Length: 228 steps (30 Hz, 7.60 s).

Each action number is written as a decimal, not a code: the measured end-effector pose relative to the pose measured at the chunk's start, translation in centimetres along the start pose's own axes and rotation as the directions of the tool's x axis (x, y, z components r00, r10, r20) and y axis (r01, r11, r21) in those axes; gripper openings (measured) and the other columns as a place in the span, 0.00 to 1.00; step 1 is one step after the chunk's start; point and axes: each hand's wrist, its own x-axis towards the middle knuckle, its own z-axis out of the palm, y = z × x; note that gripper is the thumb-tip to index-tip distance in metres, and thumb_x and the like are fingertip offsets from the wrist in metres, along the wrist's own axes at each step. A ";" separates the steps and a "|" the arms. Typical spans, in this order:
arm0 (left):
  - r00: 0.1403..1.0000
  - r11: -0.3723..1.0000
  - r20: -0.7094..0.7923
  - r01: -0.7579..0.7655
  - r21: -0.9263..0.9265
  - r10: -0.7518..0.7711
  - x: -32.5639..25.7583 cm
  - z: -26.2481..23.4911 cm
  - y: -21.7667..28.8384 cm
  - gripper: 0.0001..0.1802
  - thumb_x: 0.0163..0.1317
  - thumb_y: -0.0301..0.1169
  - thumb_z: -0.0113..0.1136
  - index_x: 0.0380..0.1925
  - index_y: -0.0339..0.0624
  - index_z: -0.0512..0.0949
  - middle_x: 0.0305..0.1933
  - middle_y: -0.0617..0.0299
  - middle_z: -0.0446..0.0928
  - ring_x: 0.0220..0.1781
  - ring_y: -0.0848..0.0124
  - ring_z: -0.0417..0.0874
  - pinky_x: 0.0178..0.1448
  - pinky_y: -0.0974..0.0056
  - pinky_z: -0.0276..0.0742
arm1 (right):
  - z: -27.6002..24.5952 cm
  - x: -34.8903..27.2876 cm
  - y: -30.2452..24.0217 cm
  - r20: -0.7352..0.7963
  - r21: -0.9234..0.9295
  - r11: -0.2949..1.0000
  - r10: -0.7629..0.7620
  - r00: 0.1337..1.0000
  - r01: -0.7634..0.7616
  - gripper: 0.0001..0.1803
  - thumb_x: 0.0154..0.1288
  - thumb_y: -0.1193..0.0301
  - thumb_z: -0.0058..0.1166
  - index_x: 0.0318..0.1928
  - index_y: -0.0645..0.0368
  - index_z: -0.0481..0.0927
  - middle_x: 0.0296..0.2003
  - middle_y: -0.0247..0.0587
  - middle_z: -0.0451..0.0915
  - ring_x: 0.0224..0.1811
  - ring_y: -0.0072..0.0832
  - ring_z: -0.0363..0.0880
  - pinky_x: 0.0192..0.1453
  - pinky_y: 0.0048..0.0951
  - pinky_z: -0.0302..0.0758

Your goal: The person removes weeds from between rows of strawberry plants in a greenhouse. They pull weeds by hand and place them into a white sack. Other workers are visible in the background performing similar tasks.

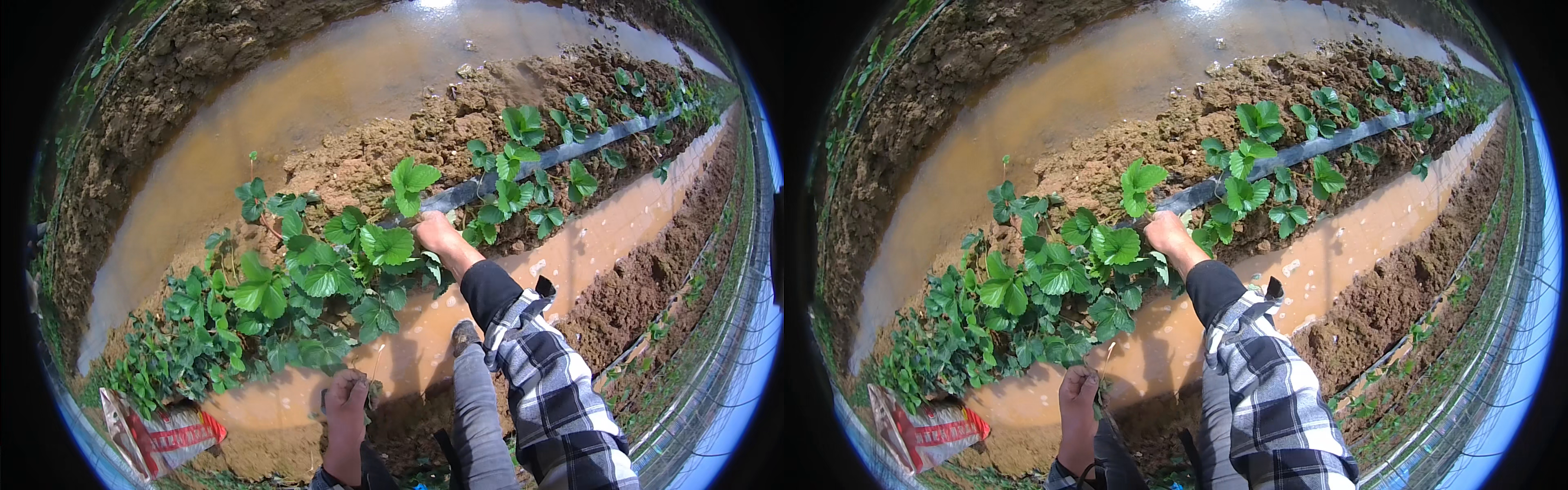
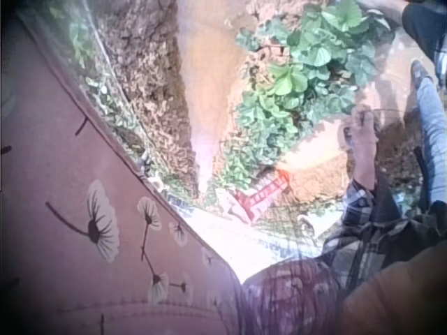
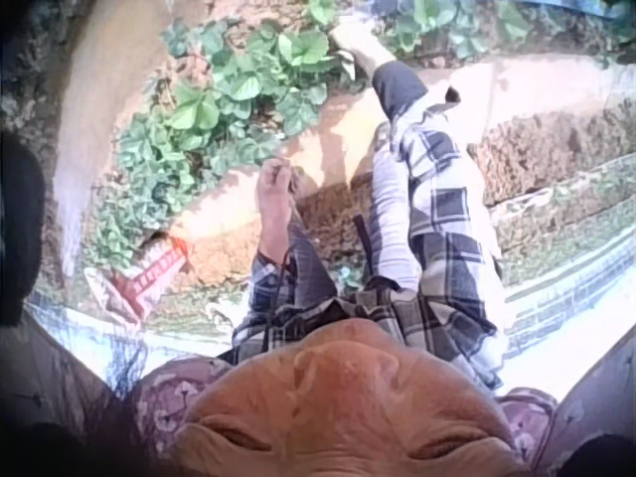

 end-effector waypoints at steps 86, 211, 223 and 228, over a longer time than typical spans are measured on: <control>0.920 0.423 0.124 -0.287 0.860 0.372 17.0 2.5 2.5 0.15 0.64 0.27 0.52 0.49 0.30 0.73 0.42 0.40 0.79 0.44 0.48 0.81 0.49 0.56 0.74 | 6.6 -7.5 1.8 0.116 -0.813 0.514 -0.321 0.940 0.275 0.07 0.50 0.73 0.54 0.33 0.59 0.76 0.38 0.52 0.81 0.34 0.48 0.82 0.35 0.42 0.79; 1.000 1.000 -0.022 0.003 -0.003 -0.003 8.1 3.0 -4.0 0.13 0.65 0.26 0.57 0.49 0.39 0.76 0.45 0.65 0.79 0.48 0.71 0.78 0.55 0.65 0.73 | 7.1 -19.4 1.8 0.298 -0.557 0.611 -0.486 0.821 0.563 0.10 0.56 0.72 0.55 0.40 0.57 0.75 0.28 0.46 0.74 0.26 0.47 0.77 0.28 0.43 0.73; 0.990 0.807 -0.038 0.085 -0.585 -0.132 3.2 -0.7 -5.7 0.19 0.69 0.29 0.49 0.59 0.42 0.68 0.60 0.60 0.72 0.61 0.65 0.72 0.67 0.57 0.66 | 12.3 -21.7 0.9 0.095 -0.493 0.723 -0.509 0.856 0.484 0.17 0.61 0.71 0.53 0.51 0.58 0.77 0.52 0.43 0.76 0.55 0.45 0.71 0.58 0.43 0.66; 0.986 0.845 0.033 0.155 -0.512 -0.160 2.0 -4.6 -6.4 0.17 0.67 0.31 0.51 0.56 0.46 0.70 0.43 0.66 0.73 0.44 0.70 0.75 0.53 0.57 0.73 | 10.0 -21.2 0.0 0.448 -0.267 0.798 -0.393 0.803 0.540 0.23 0.61 0.68 0.56 0.57 0.60 0.74 0.57 0.47 0.74 0.62 0.48 0.68 0.65 0.42 0.64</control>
